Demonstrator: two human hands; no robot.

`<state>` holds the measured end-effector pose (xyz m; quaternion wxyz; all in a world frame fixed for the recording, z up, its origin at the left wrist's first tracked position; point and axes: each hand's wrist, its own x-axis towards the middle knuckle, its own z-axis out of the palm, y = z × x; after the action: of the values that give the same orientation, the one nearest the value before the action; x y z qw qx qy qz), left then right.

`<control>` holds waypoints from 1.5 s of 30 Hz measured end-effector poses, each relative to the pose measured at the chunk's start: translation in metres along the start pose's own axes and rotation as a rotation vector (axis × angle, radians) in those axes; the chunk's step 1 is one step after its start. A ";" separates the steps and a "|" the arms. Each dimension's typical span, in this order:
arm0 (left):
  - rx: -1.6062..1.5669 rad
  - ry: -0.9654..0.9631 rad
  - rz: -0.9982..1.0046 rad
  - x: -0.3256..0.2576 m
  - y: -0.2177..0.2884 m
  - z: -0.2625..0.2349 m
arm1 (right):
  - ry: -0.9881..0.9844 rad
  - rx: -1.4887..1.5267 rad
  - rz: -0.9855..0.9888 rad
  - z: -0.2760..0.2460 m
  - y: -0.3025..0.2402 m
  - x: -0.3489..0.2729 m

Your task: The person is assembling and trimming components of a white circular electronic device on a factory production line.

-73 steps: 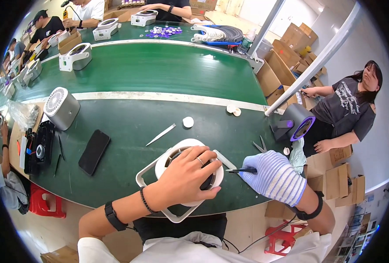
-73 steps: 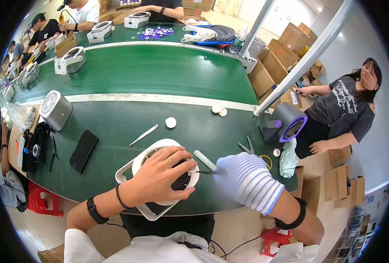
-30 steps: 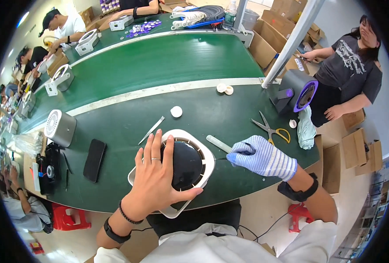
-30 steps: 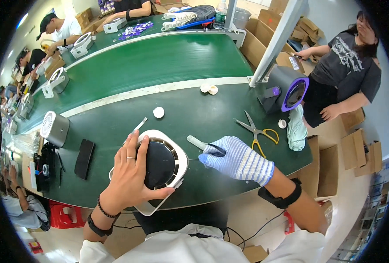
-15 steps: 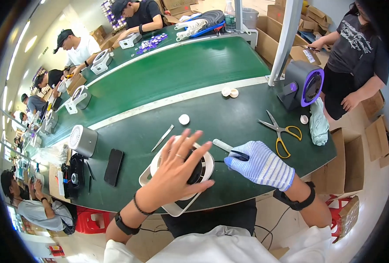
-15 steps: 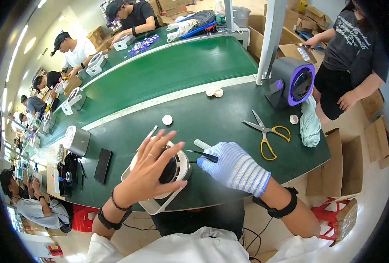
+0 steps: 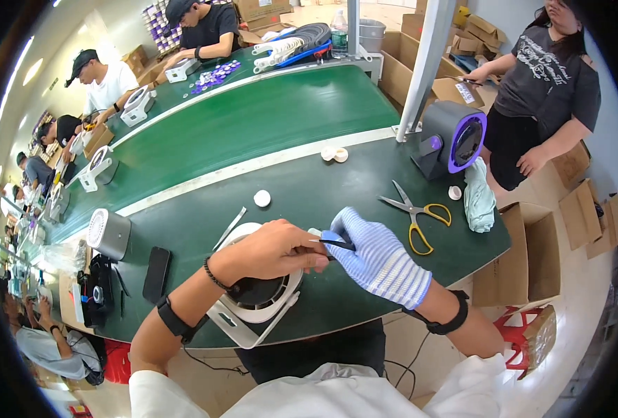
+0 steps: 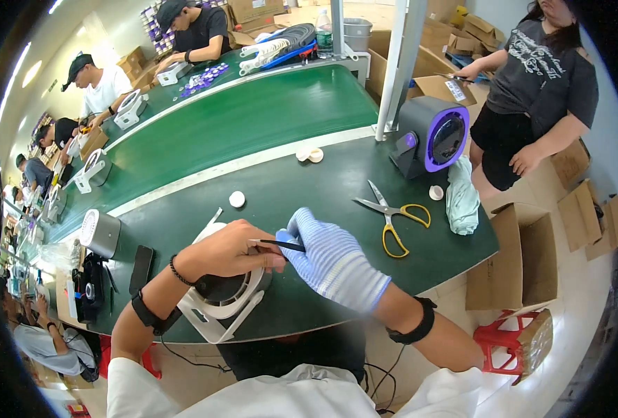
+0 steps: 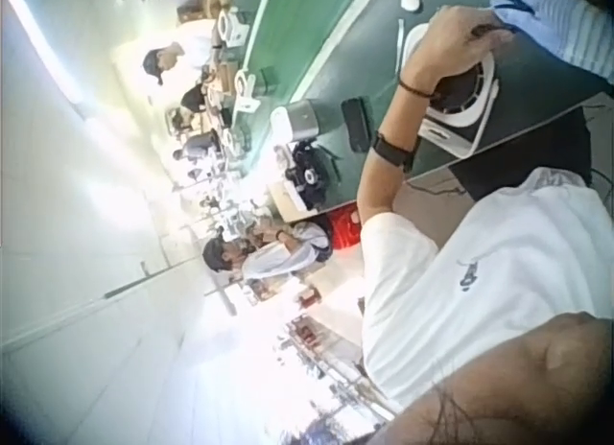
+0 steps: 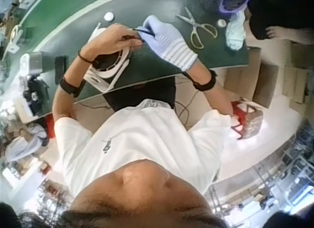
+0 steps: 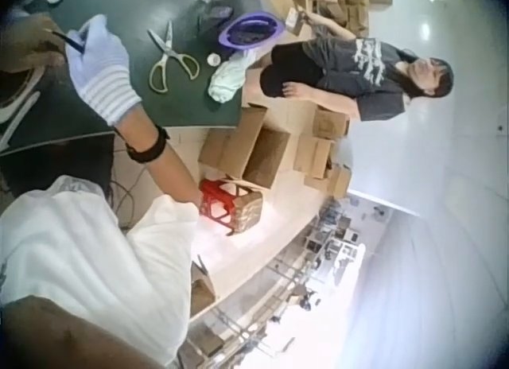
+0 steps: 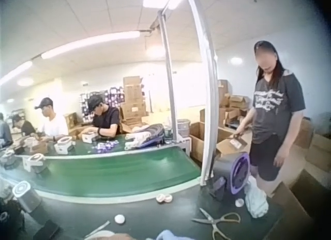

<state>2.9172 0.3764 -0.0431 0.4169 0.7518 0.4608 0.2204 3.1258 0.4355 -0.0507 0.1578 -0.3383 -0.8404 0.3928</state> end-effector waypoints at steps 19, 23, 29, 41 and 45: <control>-0.198 0.157 -0.128 -0.015 -0.019 -0.009 | -0.297 -0.821 -0.060 -0.105 -0.012 -0.060; -0.198 0.092 -0.062 -0.006 -0.020 -0.009 | -0.565 -0.971 0.116 -0.120 -0.099 -0.061; -0.174 0.143 -0.051 -0.009 -0.024 -0.005 | -0.540 -1.025 -0.153 -0.090 -0.128 -0.028; -0.088 0.236 -0.030 -0.013 -0.032 -0.002 | -0.639 -1.113 -0.183 -0.072 -0.138 0.000; -0.091 0.245 -0.033 -0.012 -0.033 -0.001 | -0.658 -1.132 -0.165 -0.066 -0.136 0.007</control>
<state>2.8938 0.3739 -0.0697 0.3946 0.6920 0.5100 0.3245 3.0954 0.4139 0.0964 -0.2801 -0.1658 -0.9447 -0.0402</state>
